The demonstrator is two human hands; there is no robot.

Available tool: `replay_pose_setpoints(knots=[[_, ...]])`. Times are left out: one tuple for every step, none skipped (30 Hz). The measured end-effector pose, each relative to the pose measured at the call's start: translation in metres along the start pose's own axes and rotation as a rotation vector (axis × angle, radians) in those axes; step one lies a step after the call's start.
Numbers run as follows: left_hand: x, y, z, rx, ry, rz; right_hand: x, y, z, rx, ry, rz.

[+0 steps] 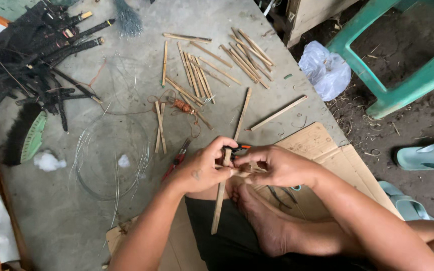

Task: The person assembles a small wooden frame by tying thin sticks together with orange string. They use scissors to cut the string and a lighter to burn the ends, securing the joints of the structure.

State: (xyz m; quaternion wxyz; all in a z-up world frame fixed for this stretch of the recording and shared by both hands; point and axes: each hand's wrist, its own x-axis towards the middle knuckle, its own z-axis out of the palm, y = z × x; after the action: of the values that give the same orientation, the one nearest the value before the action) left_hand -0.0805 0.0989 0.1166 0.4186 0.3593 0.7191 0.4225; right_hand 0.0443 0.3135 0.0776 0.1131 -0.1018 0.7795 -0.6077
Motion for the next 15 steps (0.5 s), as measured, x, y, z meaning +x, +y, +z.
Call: replay_pose_setpoints(knots=[[0.0,-0.008,0.004,-0.012,-0.04,0.035,0.002,0.006,0.009,0.038,0.022,-0.008],[0.001,-0.015,0.007,-0.028,-0.083,0.068,0.004,0.012,0.015,0.078,0.044,-0.012],[0.0,-0.02,0.01,-0.044,-0.125,0.101,0.004,0.018,0.017,0.063,0.044,0.0],[0.001,-0.025,0.014,-0.079,-0.132,0.052,0.003,0.023,0.017,0.048,0.049,0.013],[0.002,-0.028,0.017,-0.113,-0.139,0.003,0.001,0.027,0.017,0.032,0.052,0.026],[0.004,-0.029,0.021,-0.147,-0.147,-0.045,-0.003,0.028,0.016,-0.05,0.069,0.026],[0.006,-0.029,0.024,-0.006,-0.1,-0.054,-0.007,0.028,0.015,-0.132,0.085,0.027],[0.009,-0.029,0.028,0.136,-0.058,-0.06,-0.011,0.028,0.013,-0.215,0.104,0.03],[0.012,-0.028,0.032,0.278,-0.015,-0.063,-0.014,0.026,0.011,-0.283,0.111,0.031],[0.016,-0.027,0.036,0.254,-0.004,-0.021,-0.015,0.024,0.006,-0.355,0.114,0.03],[0.019,-0.027,0.039,0.229,0.006,0.021,-0.016,0.022,0.001,-0.427,0.116,0.029],[0.02,-0.027,0.043,0.203,0.014,0.059,-0.018,0.021,-0.002,-0.44,0.107,0.032],[0.022,-0.028,0.046,0.115,-0.015,0.012,-0.02,0.02,-0.005,-0.452,0.097,0.035],[0.024,-0.029,0.046,0.031,-0.038,-0.033,-0.02,0.02,-0.009,-0.468,0.086,0.03],[0.026,-0.03,0.047,-0.052,-0.061,-0.079,-0.02,0.019,-0.013,-0.466,0.085,0.052]])
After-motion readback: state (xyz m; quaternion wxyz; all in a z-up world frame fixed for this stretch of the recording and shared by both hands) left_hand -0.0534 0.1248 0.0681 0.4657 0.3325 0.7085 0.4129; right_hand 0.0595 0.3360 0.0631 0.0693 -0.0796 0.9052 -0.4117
